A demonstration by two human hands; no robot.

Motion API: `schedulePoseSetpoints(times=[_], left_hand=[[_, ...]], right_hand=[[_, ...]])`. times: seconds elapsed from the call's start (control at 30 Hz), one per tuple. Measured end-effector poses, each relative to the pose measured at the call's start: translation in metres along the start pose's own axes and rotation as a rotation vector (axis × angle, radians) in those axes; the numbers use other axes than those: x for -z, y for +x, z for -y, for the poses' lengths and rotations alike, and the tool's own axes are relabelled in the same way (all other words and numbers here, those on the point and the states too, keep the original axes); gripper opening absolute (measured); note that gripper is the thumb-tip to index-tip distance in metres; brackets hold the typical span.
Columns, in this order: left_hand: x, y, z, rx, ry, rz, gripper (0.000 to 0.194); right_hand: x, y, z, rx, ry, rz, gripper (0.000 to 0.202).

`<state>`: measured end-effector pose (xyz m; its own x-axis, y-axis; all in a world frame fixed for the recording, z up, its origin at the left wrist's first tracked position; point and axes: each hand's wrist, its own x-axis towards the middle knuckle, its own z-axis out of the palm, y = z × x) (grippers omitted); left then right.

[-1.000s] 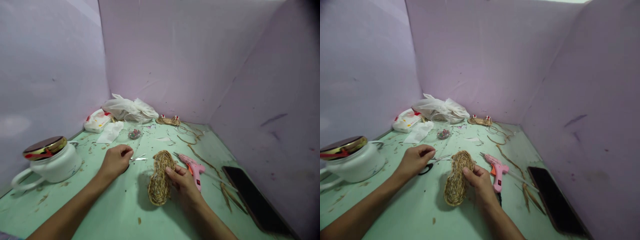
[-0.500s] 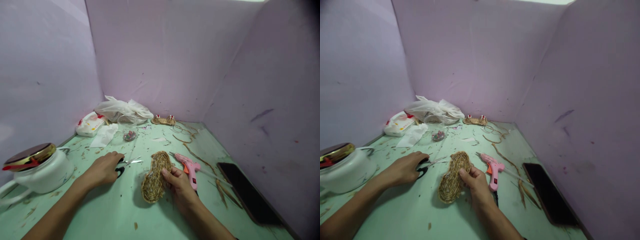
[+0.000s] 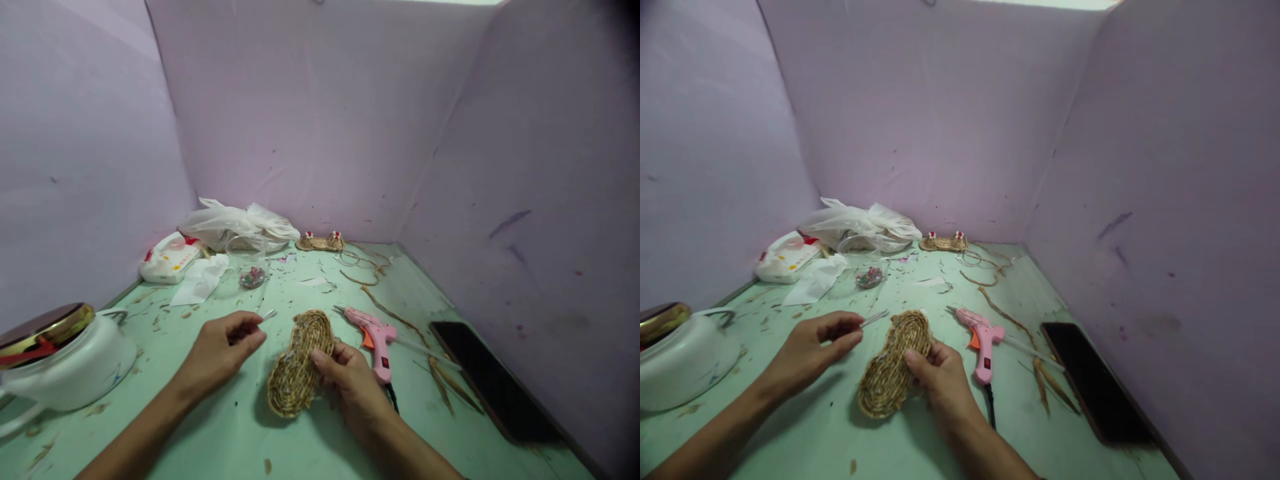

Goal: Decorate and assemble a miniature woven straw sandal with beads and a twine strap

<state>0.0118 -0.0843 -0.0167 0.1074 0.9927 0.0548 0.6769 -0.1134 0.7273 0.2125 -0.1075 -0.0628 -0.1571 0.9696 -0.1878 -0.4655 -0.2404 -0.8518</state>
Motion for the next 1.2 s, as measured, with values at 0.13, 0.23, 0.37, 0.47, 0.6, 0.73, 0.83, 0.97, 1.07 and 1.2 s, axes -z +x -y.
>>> schedulePoseSetpoints(times=[0.13,0.23,0.37,0.47,0.6,0.73,0.83,0.97,1.07,1.2], left_hand=[[-0.020,-0.016,-0.024,-0.031,-0.153,-0.057,0.021],[-0.027,-0.019,-0.028,0.033,-0.212,-0.040,0.015],[-0.025,-0.018,-0.026,0.098,-0.311,-0.066,0.016],[-0.021,-0.017,-0.023,0.123,-0.361,-0.115,0.017],[-0.019,-0.016,-0.016,0.102,-0.417,-0.166,0.018],[-0.018,-0.014,-0.009,0.115,-0.490,-0.179,0.017],[-0.017,-0.012,-0.006,0.145,-0.631,-0.183,0.018],[-0.016,-0.009,-0.004,0.205,-0.853,-0.144,0.019],[-0.016,-0.009,-0.005,0.252,-0.956,-0.090,0.020],[-0.019,-0.010,-0.007,0.245,-0.971,-0.026,0.020]], right_hand=[[-0.001,0.002,-0.011,0.006,-0.022,0.103,0.035],[-0.001,0.000,-0.002,-0.051,-0.116,0.207,0.036],[0.016,-0.005,0.045,0.004,-0.664,0.037,0.027],[0.042,-0.005,0.078,0.161,-1.195,-0.512,0.034],[0.068,0.002,0.084,-0.017,-1.604,-0.471,0.043],[0.071,0.008,0.072,-0.091,-1.599,-0.362,0.039],[0.072,0.012,0.070,-0.184,-1.555,-0.395,0.028],[0.075,0.015,0.071,-0.212,-1.498,-0.415,0.018],[0.068,0.008,0.075,-0.136,-1.549,-0.442,0.018],[0.044,-0.006,0.075,0.243,-1.327,-0.515,0.025]])
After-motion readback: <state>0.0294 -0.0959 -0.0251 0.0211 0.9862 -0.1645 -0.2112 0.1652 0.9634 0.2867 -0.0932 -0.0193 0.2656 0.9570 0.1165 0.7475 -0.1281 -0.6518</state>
